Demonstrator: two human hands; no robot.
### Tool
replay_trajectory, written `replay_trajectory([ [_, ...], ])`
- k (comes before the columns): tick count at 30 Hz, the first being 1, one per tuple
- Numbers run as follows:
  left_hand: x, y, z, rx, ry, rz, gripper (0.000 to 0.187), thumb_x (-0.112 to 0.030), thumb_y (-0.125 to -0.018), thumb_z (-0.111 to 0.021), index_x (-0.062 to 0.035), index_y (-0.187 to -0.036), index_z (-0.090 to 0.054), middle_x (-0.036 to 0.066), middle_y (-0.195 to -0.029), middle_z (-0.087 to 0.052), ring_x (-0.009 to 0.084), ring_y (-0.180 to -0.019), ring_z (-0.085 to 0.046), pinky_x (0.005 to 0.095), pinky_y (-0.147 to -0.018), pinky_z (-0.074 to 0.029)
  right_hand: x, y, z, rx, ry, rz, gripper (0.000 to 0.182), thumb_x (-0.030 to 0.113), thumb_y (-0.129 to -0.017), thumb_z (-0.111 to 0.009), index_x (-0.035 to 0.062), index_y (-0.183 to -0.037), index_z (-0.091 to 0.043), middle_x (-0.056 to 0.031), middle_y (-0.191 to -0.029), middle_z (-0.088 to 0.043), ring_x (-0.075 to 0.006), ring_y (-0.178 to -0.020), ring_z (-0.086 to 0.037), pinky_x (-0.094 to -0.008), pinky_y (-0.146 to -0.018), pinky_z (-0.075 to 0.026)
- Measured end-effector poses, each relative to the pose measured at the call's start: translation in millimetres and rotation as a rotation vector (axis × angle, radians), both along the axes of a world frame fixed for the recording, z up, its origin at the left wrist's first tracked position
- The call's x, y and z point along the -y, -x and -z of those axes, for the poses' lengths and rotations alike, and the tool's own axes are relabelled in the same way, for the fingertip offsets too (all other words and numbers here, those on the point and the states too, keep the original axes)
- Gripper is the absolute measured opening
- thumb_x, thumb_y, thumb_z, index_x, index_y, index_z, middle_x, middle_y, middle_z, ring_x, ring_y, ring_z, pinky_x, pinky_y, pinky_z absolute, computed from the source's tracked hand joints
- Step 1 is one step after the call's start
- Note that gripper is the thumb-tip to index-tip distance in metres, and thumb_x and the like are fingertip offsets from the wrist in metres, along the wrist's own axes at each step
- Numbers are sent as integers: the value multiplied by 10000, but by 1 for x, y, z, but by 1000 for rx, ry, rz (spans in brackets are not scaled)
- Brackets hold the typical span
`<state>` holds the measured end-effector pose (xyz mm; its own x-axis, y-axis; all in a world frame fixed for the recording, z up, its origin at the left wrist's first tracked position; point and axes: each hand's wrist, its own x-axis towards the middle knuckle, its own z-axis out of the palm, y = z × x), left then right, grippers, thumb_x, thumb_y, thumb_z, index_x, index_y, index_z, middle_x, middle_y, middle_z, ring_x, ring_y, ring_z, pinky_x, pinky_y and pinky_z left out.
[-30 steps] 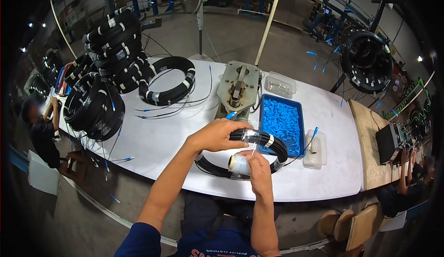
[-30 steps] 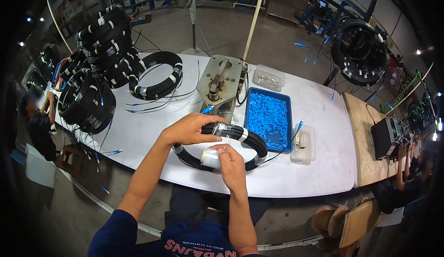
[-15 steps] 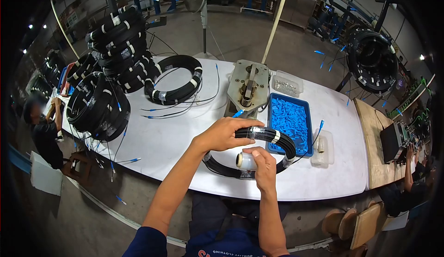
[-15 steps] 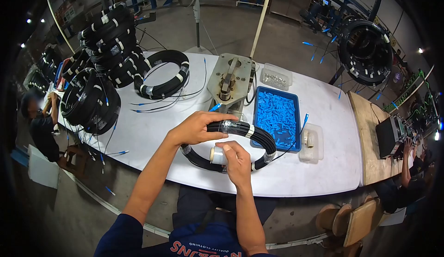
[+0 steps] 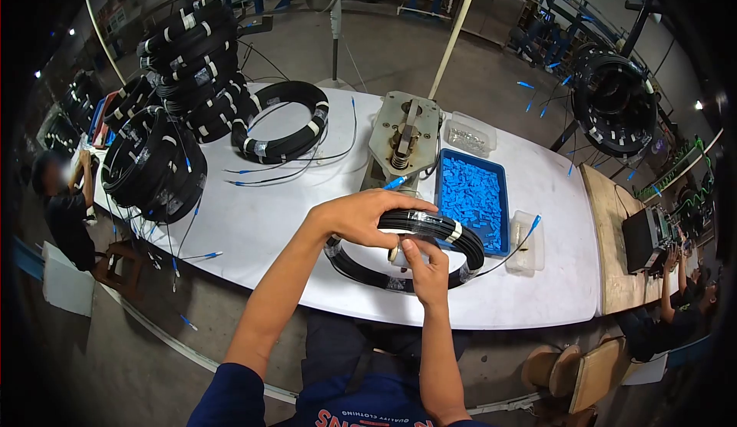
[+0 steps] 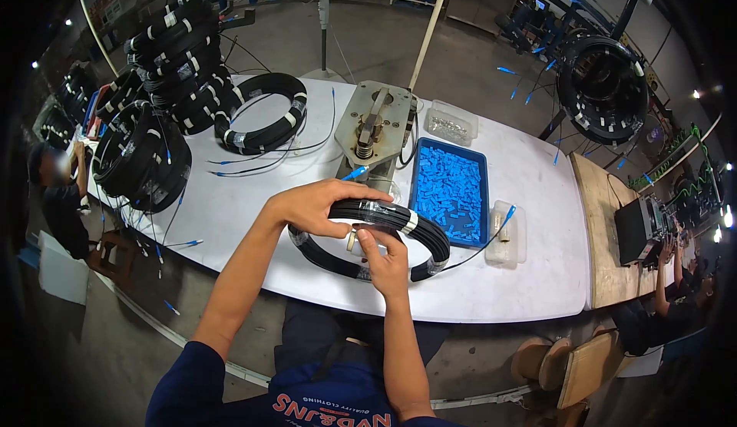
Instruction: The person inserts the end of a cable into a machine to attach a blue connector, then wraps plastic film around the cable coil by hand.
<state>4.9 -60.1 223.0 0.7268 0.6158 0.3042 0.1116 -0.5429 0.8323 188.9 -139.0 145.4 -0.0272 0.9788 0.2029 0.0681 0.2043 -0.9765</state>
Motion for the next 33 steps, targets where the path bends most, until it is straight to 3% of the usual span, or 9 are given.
replay_trajectory([
  [2,5,-2,-7,-134,-192,-72,666,-312,-730,-791,-48,-1307,-591,132,-1104,-686,302,-1000,-650,388,-935,-490,1,0,4,-50,68,-23,222,155,-955,-646,-49,-1024,-703,-98,-969,-708,-140,-873,-632,-273,-791,-505],
  [3,10,-7,-14,-151,-310,-144,615,-347,-747,-776,-25,-1243,-608,151,-1062,-681,334,-951,-652,404,-883,-510,-2,-2,13,-84,56,-52,190,108,-950,-635,-49,-1031,-703,-88,-952,-707,-130,-824,-636,-263,-744,-514],
  [6,20,-24,-29,-394,-271,-252,519,-359,-767,-763,-17,-1135,-633,176,-1051,-672,357,-949,-651,419,-826,-522,-9,-5,24,-94,64,-122,167,70,-942,-621,-48,-1030,-699,-75,-922,-704,-116,-800,-634,-252,-721,-511],
  [7,19,-27,-17,-383,-382,-285,455,-370,-781,-752,-9,-1036,-640,184,-986,-675,370,-911,-655,432,-776,-524,-9,-5,24,-95,65,-118,167,70,-942,-621,-48,-1030,-699,-75,-922,-704,-116,-800,-634,-252,-721,-511],
  [13,8,-31,-15,-475,-221,-224,440,-376,-763,-770,-7,-968,-646,166,-827,-691,354,-776,-674,425,-710,-520,-13,-10,26,12,-72,-130,148,37,-921,-630,-35,-1037,-688,-46,-894,-693,-109,-782,-628,-260,-707,-515],
  [17,8,-30,-30,-472,-114,-134,425,-394,-739,-790,-21,-901,-668,157,-766,-692,324,-719,-675,409,-676,-512,-18,-15,18,-1,-10,-206,152,95,-908,-676,-12,-1007,-718,-57,-897,-708,-125,-862,-649,-280,-783,-517],
  [19,4,-32,-20,-450,-149,-145,423,-400,-738,-790,-20,-879,-670,159,-752,-686,326,-713,-672,408,-669,-508,-19,-20,21,-11,81,-276,224,125,-873,-750,-12,-1045,-708,-62,-964,-708,-124,-906,-645,-291,-822,-523],
  [23,2,-35,-19,-477,-203,-197,444,-428,-748,-788,-10,-816,-655,174,-702,-664,337,-686,-662,417,-653,-499,-15,-20,24,-83,-52,-280,359,110,-840,-785,-42,-1138,-653,-73,-1059,-687,-122,-968,-633,-291,-868,-512],
  [33,4,-35,-17,-481,-269,-249,511,-476,-752,-784,10,-785,-630,194,-671,-641,400,-710,-644,451,-674,-495,-16,-20,23,40,-12,-231,391,166,-809,-800,-32,-1112,-651,-85,-1051,-680,-164,-963,-635,-306,-872,-500],
])
